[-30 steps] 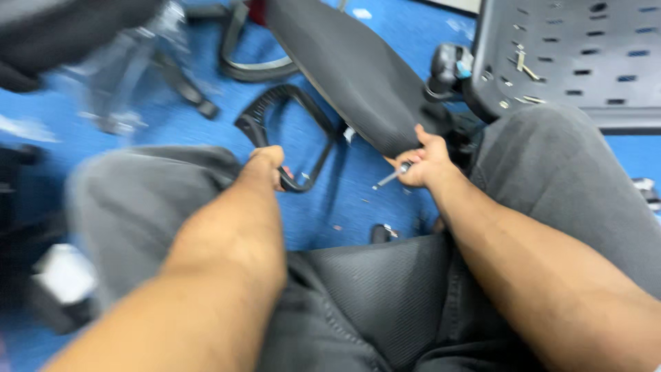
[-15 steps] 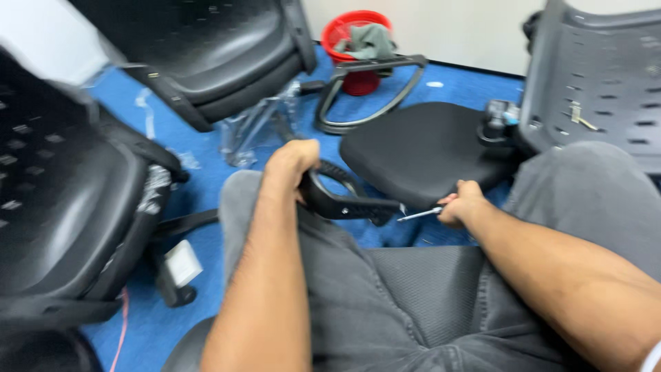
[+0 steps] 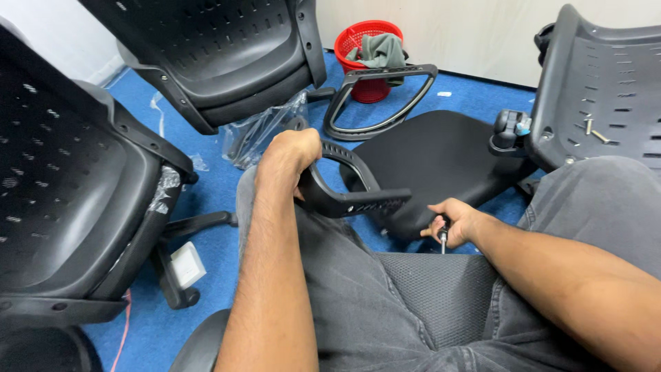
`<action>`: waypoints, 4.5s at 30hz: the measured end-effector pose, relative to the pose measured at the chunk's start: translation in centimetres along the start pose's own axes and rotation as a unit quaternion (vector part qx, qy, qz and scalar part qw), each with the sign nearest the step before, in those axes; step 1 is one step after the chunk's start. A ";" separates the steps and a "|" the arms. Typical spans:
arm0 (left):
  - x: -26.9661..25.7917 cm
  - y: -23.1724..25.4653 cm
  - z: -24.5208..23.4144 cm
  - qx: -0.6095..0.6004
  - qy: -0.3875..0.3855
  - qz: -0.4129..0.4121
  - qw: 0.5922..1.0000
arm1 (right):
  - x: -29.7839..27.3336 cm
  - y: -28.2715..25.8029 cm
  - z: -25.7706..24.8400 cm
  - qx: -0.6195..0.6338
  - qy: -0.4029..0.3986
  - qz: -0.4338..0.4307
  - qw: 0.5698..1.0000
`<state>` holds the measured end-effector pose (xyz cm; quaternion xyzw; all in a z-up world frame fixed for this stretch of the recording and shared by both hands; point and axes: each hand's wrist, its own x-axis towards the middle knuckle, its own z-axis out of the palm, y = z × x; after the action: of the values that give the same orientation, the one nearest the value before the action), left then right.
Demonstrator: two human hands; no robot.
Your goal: The person assembles a black plastic chair by attaching the seat cushion and backrest frame using a screwdriver. They align the parts, insert screws, and tighten them to secure the components together.
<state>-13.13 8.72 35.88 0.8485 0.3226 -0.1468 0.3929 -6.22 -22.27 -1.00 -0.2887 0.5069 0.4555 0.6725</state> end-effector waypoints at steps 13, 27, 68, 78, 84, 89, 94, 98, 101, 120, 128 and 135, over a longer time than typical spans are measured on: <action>7.0 -3.8 9.1 -0.401 -0.160 -0.098 0.897 | -4.0 -4.7 1.5 -0.042 0.122 -0.322 0.938; 8.4 -5.9 15.2 -0.506 -0.304 -0.270 0.760 | -14.0 6.0 8.2 -0.129 -0.135 -0.236 0.954; 7.4 -0.9 16.6 -0.043 -0.193 0.117 0.973 | -19.3 7.3 9.0 -0.361 0.047 -0.435 0.824; 7.1 -0.3 17.1 -0.015 -0.206 0.179 0.962 | -20.5 7.6 9.0 -0.388 -0.004 -0.456 0.801; 6.6 0.3 17.0 0.000 -0.178 0.163 0.970 | -20.1 4.3 6.9 -0.306 0.025 -0.434 0.847; 6.7 0.3 16.3 -0.005 -0.174 0.135 0.975 | -19.6 1.3 3.5 -0.353 0.163 -0.366 0.845; 6.0 0.5 16.1 0.002 -0.183 0.123 0.975 | -19.2 1.3 1.8 -0.376 0.251 -0.362 0.815; 5.9 0.5 15.8 0.010 -0.183 0.124 0.975 | -20.3 0.9 1.6 -0.317 0.246 -0.377 0.835; 6.0 0.5 15.9 0.006 -0.178 0.122 0.976 | -20.7 1.0 1.7 -0.291 0.234 -0.387 0.843; 6.0 -1.0 15.3 0.320 -0.247 0.187 0.895 | -24.7 4.5 5.7 -0.243 0.196 -0.633 0.708; 5.9 -2.5 14.1 0.026 -0.254 0.140 0.957 | -27.7 9.6 6.3 -0.347 0.178 -0.610 0.690; 2.2 -3.5 9.8 -0.143 -0.243 0.234 0.930 | -29.1 8.5 5.8 -0.324 0.164 -0.630 0.686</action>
<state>-13.75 3.88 26.42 0.7729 0.0272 -0.2050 0.5998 -13.57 -23.07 29.02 -0.8103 0.1291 0.0059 0.5716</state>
